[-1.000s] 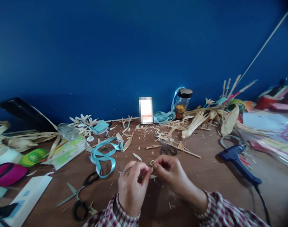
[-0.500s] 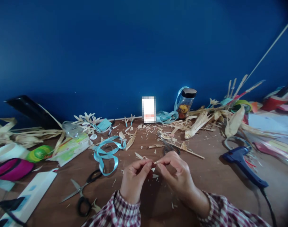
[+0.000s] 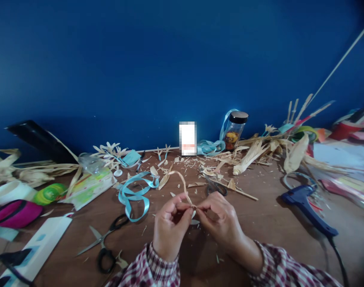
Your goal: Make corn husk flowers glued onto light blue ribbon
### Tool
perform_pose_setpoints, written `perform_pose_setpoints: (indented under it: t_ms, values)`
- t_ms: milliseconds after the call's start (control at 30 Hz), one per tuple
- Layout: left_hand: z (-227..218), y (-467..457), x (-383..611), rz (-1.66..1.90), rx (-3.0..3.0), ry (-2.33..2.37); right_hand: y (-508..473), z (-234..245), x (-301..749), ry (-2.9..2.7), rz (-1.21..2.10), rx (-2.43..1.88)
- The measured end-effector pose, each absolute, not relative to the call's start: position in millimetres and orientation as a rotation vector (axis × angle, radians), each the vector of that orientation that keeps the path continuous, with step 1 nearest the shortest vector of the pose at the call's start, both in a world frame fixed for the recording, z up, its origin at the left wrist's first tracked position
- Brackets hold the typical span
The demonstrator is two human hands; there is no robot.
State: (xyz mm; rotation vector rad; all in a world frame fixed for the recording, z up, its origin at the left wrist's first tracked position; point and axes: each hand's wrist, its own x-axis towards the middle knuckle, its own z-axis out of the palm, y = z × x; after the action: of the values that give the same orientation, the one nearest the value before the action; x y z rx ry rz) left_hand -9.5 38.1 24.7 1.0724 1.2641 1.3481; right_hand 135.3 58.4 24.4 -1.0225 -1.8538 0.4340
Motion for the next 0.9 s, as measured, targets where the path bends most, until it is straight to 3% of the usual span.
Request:
perform_pose_setpoints:
  t_ms: [267,700,900]
  values:
    - [21,42,-8,1.332,0.897,1.154,57,23,133,-1.874,0.414,-1.009]
    - [38,46,-28,1.057,1.453,1.304,60,22,135,-1.887,0.453,-1.008]
    - [36,44,-28,1.018,1.540,1.357,59,19,135,-1.883,0.617,-1.054]
